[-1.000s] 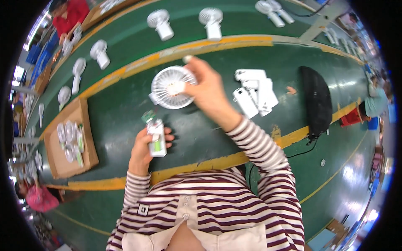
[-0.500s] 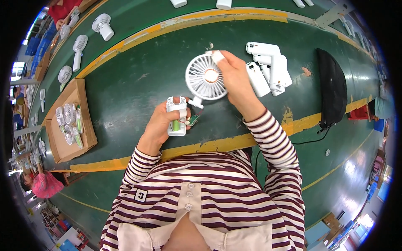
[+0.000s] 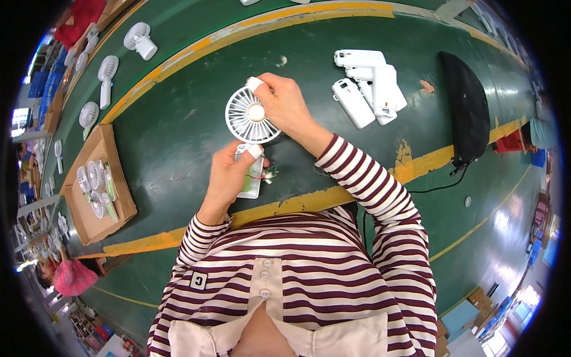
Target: The person assembles portable electric fans by fitting the internal wiring and circuit boards into the handle casings, snapping the back covers closed by hand, and placing the assembled fans onto a conveyor belt.
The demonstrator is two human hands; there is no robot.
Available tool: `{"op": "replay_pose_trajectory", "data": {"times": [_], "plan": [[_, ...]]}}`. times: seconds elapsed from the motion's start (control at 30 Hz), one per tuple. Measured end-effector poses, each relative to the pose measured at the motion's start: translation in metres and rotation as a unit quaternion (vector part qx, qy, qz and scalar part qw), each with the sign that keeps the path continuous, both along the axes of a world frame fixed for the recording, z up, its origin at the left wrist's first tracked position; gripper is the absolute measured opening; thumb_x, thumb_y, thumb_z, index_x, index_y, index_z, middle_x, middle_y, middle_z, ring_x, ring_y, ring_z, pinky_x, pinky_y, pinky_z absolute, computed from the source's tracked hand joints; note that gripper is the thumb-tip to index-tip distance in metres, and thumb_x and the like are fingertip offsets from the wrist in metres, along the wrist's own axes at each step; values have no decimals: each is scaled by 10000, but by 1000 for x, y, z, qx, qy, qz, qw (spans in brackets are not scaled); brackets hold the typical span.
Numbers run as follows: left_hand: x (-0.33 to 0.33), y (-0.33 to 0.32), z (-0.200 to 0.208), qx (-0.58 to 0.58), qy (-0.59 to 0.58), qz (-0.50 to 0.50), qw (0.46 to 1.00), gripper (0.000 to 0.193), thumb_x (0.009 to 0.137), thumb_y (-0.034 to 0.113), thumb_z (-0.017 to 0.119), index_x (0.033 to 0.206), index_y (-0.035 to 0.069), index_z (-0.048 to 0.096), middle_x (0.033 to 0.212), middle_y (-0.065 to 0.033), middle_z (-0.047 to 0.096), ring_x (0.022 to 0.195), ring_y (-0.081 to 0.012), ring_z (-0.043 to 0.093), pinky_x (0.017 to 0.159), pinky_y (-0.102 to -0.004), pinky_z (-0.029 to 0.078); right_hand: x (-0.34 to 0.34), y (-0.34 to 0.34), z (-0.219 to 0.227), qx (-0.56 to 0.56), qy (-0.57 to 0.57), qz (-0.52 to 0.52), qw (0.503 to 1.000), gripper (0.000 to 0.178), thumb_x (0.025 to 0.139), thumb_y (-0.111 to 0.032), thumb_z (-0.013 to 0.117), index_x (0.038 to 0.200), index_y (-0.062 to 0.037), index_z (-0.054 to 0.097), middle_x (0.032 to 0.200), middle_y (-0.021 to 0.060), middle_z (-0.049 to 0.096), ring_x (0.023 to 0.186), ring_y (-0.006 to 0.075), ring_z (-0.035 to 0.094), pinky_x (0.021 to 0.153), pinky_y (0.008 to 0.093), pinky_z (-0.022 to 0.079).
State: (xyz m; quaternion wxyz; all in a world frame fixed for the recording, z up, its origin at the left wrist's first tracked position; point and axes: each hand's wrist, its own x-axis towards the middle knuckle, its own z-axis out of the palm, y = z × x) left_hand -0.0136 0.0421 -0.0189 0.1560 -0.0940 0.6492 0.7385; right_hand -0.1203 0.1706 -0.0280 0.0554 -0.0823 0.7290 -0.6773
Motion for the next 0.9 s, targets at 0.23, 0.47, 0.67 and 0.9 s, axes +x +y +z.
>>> {"op": "replay_pose_trajectory", "data": {"times": [0.23,0.47,0.67,0.9], "plan": [[-11,-22,10,155,-119,157,968,225,912,189,416,914,0,538,716,-120,598,532,-201,592,481,-304,508,29,16,12,160,391,7,906,275,709,-100,611,952,1,529,992,172,541,827,338,546,715,386,440],[-9,-13,7,164,-145,187,958,154,877,62,437,970,-16,532,785,-90,601,566,-180,601,469,-310,518,59,-13,24,181,445,71,874,299,597,-46,650,878,-15,552,930,94,548,796,268,522,695,365,406],[-5,-21,13,151,-173,71,971,132,879,36,432,947,-32,522,732,-124,602,532,-193,609,451,-293,523,45,-3,37,198,383,185,883,257,598,-42,667,836,-54,570,894,47,556,864,238,508,773,360,376],[-5,-22,14,140,-186,44,972,175,915,92,419,945,-47,521,748,-137,611,551,-200,612,474,-287,524,41,2,37,196,422,189,865,218,578,-27,643,783,-29,571,838,54,560,841,238,527,802,399,407]]}}
